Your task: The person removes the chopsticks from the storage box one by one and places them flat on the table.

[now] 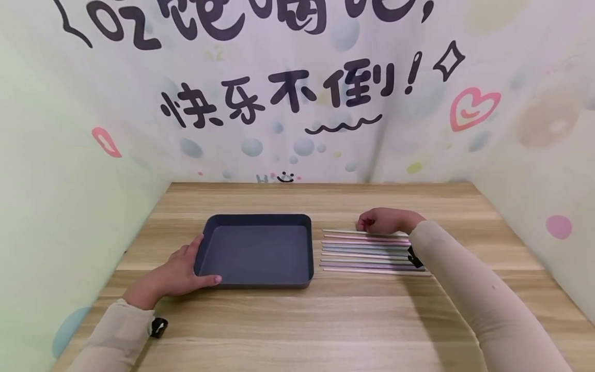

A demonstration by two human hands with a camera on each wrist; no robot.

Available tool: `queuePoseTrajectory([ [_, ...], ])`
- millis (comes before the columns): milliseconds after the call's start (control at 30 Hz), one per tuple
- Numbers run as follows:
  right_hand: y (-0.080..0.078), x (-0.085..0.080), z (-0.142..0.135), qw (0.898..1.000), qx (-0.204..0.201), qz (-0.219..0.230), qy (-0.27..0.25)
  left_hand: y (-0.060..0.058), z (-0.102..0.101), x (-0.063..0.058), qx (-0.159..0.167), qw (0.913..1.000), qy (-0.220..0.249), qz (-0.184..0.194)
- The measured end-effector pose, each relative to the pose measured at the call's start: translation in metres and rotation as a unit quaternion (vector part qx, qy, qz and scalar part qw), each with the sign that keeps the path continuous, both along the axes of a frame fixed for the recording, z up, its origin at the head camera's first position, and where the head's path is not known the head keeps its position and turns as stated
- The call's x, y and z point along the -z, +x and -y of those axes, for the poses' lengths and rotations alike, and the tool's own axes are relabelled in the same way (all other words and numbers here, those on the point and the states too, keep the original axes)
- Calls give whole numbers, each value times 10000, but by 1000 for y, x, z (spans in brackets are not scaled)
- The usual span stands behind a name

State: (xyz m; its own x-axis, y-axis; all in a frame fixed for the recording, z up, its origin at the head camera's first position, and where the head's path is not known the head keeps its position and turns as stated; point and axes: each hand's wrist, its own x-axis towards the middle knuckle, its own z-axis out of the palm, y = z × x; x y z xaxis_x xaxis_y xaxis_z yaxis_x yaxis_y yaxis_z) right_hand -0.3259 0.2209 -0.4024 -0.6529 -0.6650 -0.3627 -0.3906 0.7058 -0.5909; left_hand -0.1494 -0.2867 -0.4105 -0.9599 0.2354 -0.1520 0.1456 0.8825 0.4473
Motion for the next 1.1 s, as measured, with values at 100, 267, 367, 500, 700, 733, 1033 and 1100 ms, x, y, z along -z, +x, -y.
queuePoseTrajectory([
  [100, 1, 3, 0, 10000, 36, 57, 59, 0, 2, 3, 24, 10000, -33, 41],
  [267, 4, -1, 1, 9998, 9, -107, 142, 0, 5, 6, 37, 9999, -129, 19],
  [367, 10, -11, -2, 9976, 41, -637, 261, -1, 6, 6, 51, 9999, -91, 12],
  [500, 25, -28, -19, 9900, 220, -1360, 293, -3, 6, 5, 75, 9999, -73, 9],
  [700, 59, -45, -56, 9765, 596, -2071, -18, -4, 8, 5, 137, 9999, 5, -89],
  [733, 65, -45, -62, 9737, 669, -2178, -50, -4, 9, 5, 170, 9997, 79, -131],
  [1033, 101, -34, -101, 9522, 1238, -2793, 76, -2, 22, -2, 64, 9967, 463, -662],
  [1100, 104, -28, -104, 9421, 1325, -3077, 165, -1, 25, -4, -52, 9940, 349, -1037],
])
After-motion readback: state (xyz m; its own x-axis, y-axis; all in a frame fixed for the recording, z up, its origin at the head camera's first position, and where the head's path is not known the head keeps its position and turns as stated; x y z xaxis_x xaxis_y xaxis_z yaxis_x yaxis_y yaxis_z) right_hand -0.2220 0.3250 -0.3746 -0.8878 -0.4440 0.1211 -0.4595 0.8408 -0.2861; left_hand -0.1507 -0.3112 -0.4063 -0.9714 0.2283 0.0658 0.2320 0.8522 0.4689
